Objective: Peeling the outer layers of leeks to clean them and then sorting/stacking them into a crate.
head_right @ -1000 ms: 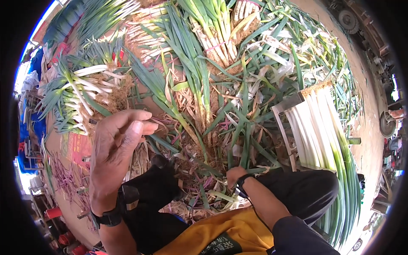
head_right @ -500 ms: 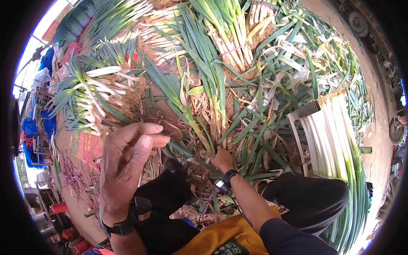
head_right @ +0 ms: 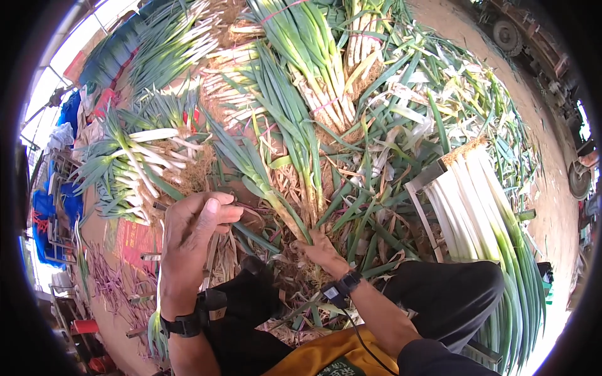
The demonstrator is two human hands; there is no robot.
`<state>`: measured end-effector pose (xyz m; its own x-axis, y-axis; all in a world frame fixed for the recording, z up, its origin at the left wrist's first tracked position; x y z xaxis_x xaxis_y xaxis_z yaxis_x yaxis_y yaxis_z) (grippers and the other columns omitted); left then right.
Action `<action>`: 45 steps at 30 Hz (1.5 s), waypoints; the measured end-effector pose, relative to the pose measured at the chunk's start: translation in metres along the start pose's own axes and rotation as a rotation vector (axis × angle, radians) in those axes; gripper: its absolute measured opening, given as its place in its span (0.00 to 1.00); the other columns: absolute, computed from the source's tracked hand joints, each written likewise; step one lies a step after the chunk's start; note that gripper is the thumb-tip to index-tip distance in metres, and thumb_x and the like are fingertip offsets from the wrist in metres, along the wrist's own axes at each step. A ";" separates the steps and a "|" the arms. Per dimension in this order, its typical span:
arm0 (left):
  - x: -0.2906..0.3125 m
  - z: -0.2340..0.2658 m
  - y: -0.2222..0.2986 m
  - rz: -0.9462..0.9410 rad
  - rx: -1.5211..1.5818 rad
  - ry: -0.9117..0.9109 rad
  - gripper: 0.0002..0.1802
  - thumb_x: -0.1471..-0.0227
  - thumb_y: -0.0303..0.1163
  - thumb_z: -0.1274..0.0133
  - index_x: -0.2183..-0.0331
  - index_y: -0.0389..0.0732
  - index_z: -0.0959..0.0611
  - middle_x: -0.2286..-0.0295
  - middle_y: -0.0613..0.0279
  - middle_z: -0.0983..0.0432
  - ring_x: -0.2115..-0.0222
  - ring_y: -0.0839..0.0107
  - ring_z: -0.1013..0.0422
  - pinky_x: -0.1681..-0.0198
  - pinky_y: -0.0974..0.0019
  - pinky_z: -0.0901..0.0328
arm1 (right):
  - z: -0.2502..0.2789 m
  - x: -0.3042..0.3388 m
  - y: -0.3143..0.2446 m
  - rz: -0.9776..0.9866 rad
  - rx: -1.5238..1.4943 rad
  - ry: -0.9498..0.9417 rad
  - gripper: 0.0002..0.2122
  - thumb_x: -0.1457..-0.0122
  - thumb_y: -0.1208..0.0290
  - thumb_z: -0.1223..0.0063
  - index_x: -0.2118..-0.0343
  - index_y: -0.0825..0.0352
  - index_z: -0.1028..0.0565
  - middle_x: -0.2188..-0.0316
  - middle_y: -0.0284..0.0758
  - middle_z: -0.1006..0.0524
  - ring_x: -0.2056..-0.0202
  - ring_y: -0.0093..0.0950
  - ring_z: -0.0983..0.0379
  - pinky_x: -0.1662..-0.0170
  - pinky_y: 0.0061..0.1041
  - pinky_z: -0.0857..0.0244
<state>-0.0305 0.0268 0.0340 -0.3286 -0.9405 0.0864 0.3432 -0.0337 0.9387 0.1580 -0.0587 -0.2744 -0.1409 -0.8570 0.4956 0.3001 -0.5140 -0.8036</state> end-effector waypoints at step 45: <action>-0.009 -0.029 -0.014 0.035 1.060 0.077 0.31 0.43 0.39 0.41 0.43 0.37 0.34 0.49 0.57 0.30 0.50 0.65 0.31 0.47 0.58 0.34 | 0.042 0.097 -0.246 0.719 -0.546 -0.004 0.23 0.47 0.81 0.36 0.47 0.70 0.29 0.56 0.31 0.22 0.55 0.19 0.29 0.50 0.23 0.34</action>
<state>-0.0074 0.0256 0.0104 -0.2643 -0.9553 0.1324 -0.6028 0.2708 0.7505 0.1107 -0.0142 -0.0146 -0.0883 -0.9785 -0.1862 -0.1754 0.1992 -0.9641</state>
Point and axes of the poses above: each hand's wrist, its own x-axis away from the middle knuckle, its own z-axis out of the back of the hand, y = z × x, the point moved 2 cm from there along -x, towards the middle knuckle
